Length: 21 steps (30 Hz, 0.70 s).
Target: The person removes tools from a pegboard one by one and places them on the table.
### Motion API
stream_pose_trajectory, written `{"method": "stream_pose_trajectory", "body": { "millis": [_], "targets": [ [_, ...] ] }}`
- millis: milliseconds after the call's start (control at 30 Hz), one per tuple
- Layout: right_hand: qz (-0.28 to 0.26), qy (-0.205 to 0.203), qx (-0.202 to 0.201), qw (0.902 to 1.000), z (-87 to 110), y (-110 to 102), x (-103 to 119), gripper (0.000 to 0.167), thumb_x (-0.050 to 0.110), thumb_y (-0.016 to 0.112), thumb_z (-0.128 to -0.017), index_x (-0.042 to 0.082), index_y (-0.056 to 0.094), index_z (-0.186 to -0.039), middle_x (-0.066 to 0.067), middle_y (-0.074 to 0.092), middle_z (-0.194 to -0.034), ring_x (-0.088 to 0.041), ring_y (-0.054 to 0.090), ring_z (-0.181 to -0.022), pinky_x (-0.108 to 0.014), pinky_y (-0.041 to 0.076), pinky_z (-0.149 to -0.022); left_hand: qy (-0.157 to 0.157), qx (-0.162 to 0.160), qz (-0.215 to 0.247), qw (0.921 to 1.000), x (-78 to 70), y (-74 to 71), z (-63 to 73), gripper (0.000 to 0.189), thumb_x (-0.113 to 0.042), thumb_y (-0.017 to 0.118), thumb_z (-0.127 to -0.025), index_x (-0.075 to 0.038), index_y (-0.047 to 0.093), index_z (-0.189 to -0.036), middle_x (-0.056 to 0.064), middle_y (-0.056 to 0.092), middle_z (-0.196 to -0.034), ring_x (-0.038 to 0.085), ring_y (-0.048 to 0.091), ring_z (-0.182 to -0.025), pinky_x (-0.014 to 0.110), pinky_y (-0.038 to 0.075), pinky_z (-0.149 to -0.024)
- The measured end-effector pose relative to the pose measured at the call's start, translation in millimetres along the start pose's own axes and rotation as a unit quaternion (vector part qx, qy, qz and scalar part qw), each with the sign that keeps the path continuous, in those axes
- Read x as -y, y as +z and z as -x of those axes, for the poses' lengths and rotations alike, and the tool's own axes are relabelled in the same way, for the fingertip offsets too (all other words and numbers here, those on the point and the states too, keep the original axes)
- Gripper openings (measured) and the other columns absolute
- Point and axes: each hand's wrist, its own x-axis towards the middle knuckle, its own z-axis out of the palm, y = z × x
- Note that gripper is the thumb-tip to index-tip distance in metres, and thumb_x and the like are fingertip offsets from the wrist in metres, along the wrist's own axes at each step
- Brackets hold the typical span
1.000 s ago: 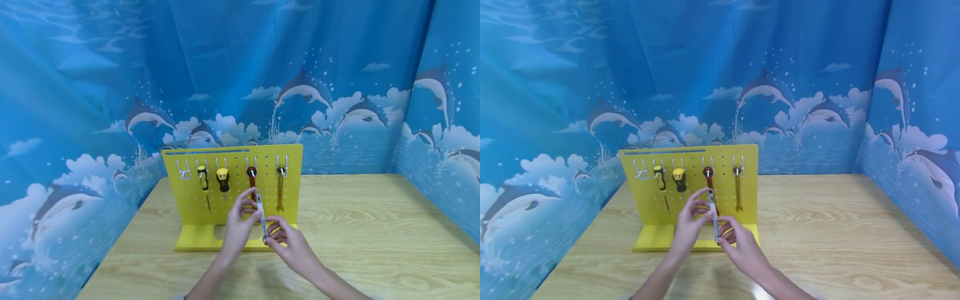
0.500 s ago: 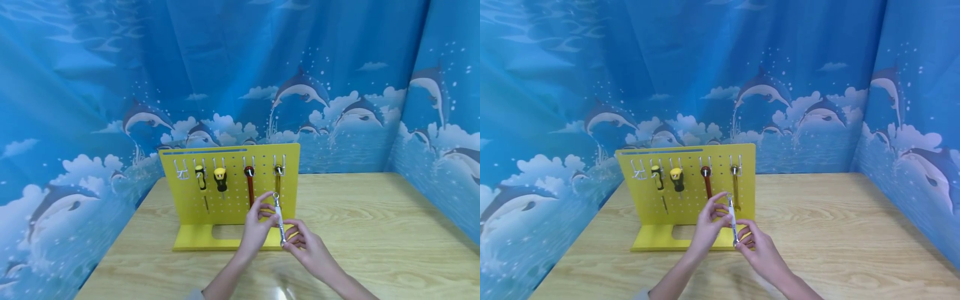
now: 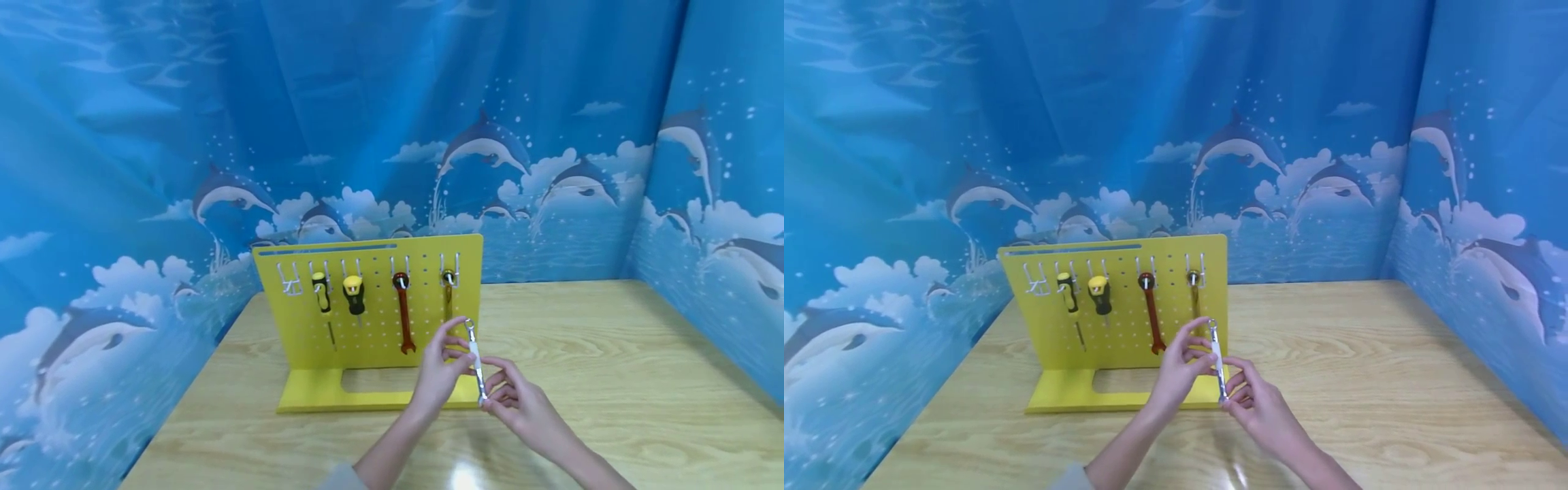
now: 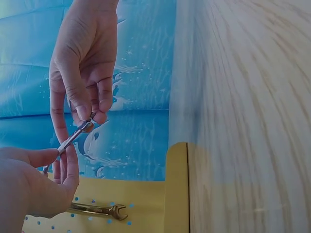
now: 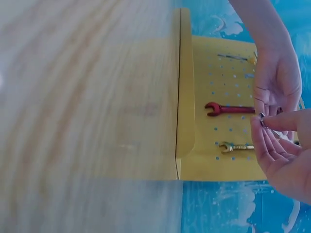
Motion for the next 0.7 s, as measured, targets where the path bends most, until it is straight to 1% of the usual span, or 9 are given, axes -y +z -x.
{"method": "stream_pose_trajectory", "body": {
  "millis": [200,367,500,700],
  "targets": [
    [0.020,0.013,0.002,0.9997,4.0,-10,-7,0.060,-0.011,0.065,-0.076,-0.004,0.038,-0.129,-0.011,0.055,-0.088,-0.014,0.060,-0.072,-0.027,0.054,-0.065,-0.013,0.007,0.010,0.9998,9.6,11.0,-4.4,0.057,0.014,0.058,-0.079,-0.008,0.047,-0.131,0.008,0.053,-0.095,0.019,0.056,-0.078,0.033,0.054,-0.068],
    [0.038,0.008,0.007,0.9992,5.7,-13,-18,0.062,-0.012,0.065,-0.074,-0.004,0.038,-0.128,-0.009,0.057,-0.086,-0.013,0.059,-0.072,-0.027,0.054,-0.065,-0.019,0.006,0.021,0.9996,23.7,14.8,-7.0,0.057,0.016,0.056,-0.078,-0.009,0.048,-0.129,0.009,0.053,-0.094,0.017,0.056,-0.075,0.032,0.055,-0.066],
    [0.044,0.005,0.008,0.9990,8.7,-16,-27,0.062,-0.011,0.066,-0.074,-0.005,0.037,-0.128,-0.008,0.057,-0.085,-0.013,0.059,-0.071,-0.027,0.053,-0.064,-0.032,0.009,0.022,0.9992,34.0,18.9,-10.7,0.058,0.018,0.056,-0.077,-0.010,0.050,-0.128,0.008,0.053,-0.093,0.016,0.057,-0.073,0.032,0.055,-0.064],
    [0.030,0.044,0.007,0.9986,13.5,-17,-38,0.063,-0.010,0.066,-0.073,-0.005,0.037,-0.129,-0.009,0.056,-0.086,-0.019,0.059,-0.071,-0.026,0.053,-0.065,-0.042,0.016,0.014,0.9989,47.0,23.4,-15.1,0.058,0.018,0.057,-0.076,-0.008,0.050,-0.128,0.008,0.055,-0.091,0.015,0.058,-0.071,0.032,0.055,-0.062]
  ]
}}
